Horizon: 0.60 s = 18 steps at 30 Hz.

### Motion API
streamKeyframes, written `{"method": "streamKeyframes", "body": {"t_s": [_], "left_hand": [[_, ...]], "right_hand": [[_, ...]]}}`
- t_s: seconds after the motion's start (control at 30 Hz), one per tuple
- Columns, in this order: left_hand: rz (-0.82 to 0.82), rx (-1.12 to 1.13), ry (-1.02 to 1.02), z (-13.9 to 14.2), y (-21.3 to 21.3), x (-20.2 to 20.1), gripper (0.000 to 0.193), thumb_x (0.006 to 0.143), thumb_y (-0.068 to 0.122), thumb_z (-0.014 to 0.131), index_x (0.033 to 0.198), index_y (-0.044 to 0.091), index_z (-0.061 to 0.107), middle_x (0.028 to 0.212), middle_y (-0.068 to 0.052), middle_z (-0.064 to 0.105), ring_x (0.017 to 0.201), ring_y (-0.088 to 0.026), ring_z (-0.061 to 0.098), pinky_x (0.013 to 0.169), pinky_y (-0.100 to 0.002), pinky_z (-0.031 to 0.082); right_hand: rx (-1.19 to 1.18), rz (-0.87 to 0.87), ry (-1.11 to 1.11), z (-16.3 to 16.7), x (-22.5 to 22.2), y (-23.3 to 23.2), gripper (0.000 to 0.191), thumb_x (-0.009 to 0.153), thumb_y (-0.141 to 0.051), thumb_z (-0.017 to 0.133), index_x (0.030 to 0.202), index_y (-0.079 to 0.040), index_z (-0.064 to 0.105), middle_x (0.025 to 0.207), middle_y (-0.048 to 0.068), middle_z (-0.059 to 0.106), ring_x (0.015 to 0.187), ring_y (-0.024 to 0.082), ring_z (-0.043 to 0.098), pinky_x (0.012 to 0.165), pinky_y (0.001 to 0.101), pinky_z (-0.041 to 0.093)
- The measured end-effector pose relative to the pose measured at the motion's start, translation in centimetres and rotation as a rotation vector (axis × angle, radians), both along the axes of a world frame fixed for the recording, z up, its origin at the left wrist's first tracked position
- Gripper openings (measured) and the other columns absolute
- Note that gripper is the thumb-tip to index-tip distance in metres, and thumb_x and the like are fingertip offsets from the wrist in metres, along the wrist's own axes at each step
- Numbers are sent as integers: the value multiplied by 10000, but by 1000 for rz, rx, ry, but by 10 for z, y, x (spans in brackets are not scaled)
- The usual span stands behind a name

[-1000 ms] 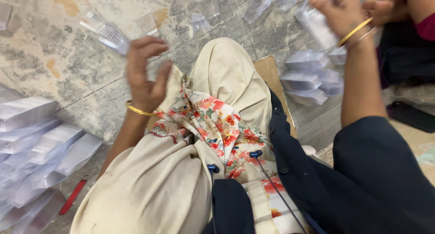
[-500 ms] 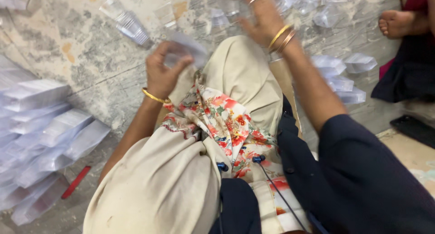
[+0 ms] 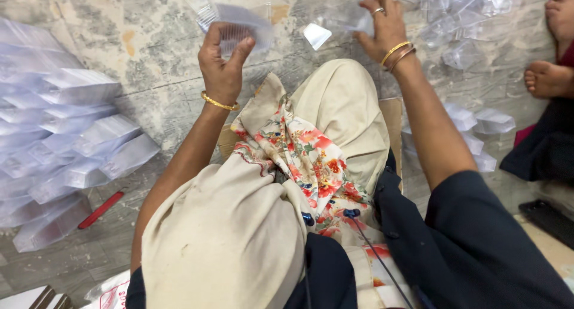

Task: The person sits on the floor and counts stacks of small transparent plastic cups, tapping and squaring each stack by hand and placing counted stacks into piles around them. They repeatedly pick up loose cups and stacks from the floor, align them, and set the completed stacks aside.

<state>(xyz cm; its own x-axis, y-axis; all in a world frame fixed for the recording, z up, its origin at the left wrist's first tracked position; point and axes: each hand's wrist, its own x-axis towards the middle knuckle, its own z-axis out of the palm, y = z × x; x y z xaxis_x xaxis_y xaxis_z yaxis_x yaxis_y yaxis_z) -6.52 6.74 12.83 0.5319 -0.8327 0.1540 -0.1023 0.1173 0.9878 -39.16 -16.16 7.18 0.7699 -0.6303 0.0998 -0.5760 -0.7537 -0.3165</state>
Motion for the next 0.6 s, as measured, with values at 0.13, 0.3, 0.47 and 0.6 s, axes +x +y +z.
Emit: {"method": "streamKeyframes", "body": {"t_s": [0.13, 0.3, 0.47, 0.6], "left_hand": [[-127, -65, -386, 7, 0, 3, 222, 949, 142, 818, 1081, 55, 662, 1104, -91, 664, 1100, -269, 652, 1068, -413, 449], [-647, 21, -711, 9, 0, -14, 344, 878, 191, 813, 1150, 65, 643, 1112, -107, 674, 1100, -315, 647, 1152, -498, 361], [-780, 74, -512, 11, 2, -21, 555, 783, 191, 845, 1229, 10, 569, 1138, -181, 639, 1106, -372, 613, 984, -455, 466], [-709, 198, -403, 5, 2, -20, 554, 710, 199, 874, 1154, 18, 595, 1067, -161, 661, 1014, -362, 653, 893, -437, 523]], "right_hand": [[499, 161, -106, 45, 51, 67, 810, 900, -155, 802, 1597, -155, 388, 1305, 184, 541, 1125, 355, 612, 936, 443, 556], [689, 276, -448, 69, 85, 135, 972, 967, -217, 824, 1669, -160, 154, 1495, 179, 449, 1279, 294, 547, 1028, 428, 548], [881, 194, -385, 61, 82, 144, 734, 1056, -222, 691, 1665, -188, 282, 1384, 148, 489, 1266, 268, 510, 1032, 418, 528], [802, 234, -454, 42, 89, 141, 550, 1160, -220, 574, 1638, -195, 303, 1441, 158, 496, 1390, 281, 488, 1253, 455, 399]]}}
